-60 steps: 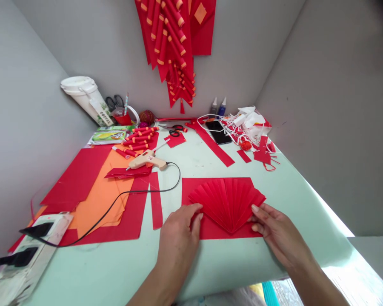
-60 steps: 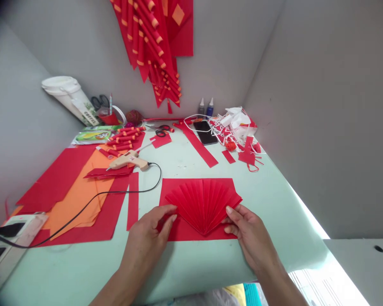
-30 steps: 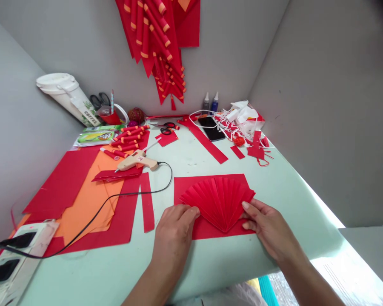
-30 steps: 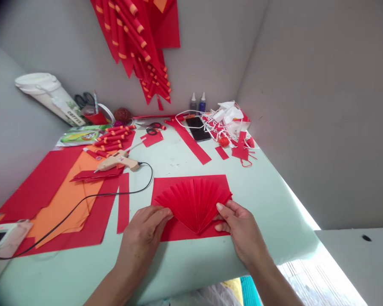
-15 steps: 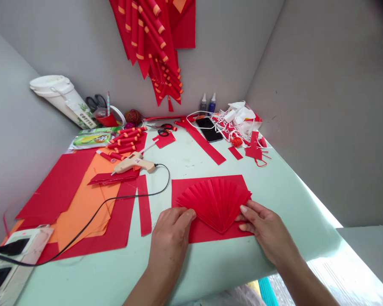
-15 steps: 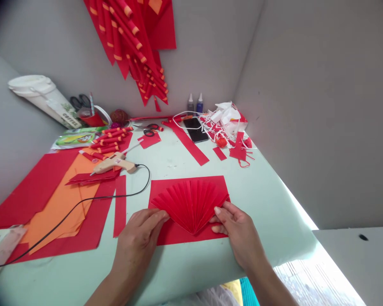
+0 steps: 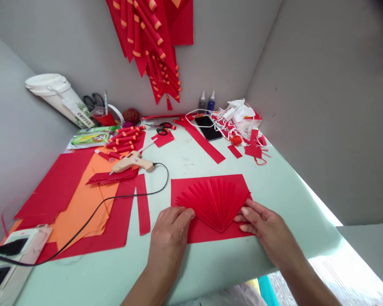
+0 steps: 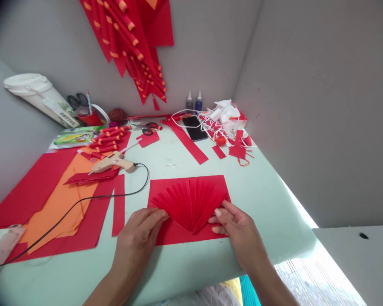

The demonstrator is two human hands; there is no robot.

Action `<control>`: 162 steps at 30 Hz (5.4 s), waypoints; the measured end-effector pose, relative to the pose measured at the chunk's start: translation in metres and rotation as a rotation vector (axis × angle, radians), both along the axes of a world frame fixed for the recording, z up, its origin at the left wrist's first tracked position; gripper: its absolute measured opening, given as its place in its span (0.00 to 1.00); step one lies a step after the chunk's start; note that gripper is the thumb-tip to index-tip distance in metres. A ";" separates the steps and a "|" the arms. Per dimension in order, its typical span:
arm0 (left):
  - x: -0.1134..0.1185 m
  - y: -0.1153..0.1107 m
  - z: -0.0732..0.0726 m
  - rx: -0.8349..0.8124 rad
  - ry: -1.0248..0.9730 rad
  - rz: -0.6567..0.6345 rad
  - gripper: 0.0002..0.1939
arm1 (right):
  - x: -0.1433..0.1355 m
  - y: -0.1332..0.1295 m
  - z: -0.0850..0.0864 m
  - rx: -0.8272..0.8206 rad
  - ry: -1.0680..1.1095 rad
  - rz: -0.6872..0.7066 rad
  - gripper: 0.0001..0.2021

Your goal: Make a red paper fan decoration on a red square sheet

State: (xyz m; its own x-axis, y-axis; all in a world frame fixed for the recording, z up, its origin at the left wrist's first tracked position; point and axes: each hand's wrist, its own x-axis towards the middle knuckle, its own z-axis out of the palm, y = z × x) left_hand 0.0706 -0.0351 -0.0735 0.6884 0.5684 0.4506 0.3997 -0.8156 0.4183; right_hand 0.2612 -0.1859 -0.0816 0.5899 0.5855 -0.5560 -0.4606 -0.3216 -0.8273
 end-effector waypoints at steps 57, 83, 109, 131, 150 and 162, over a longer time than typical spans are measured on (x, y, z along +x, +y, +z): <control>0.002 0.002 -0.008 0.006 -0.016 -0.020 0.08 | -0.023 0.004 -0.004 0.151 -1.464 0.461 0.13; 0.003 0.001 -0.007 0.035 0.064 -0.003 0.10 | -0.022 0.011 -0.014 0.200 -1.536 0.576 0.14; 0.005 -0.003 -0.003 0.037 0.060 -0.007 0.10 | -0.024 0.010 -0.010 0.196 -1.490 0.581 0.17; 0.008 -0.012 0.002 0.022 0.005 -0.149 0.14 | -0.025 0.010 -0.011 0.158 -1.480 0.612 0.17; 0.007 -0.011 -0.002 -0.011 0.049 -0.162 0.16 | -0.025 0.010 -0.011 0.174 -1.475 0.618 0.17; 0.002 -0.009 0.007 0.017 0.002 -0.009 0.14 | -0.024 0.008 -0.013 0.157 -1.474 0.625 0.16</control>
State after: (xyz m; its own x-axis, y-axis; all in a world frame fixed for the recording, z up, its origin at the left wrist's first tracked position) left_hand 0.0728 -0.0442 -0.0666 0.6941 0.5544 0.4591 0.3931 -0.8262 0.4035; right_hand 0.2370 -0.1776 -0.0942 0.1890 0.9218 0.3383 0.8927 -0.0178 -0.4503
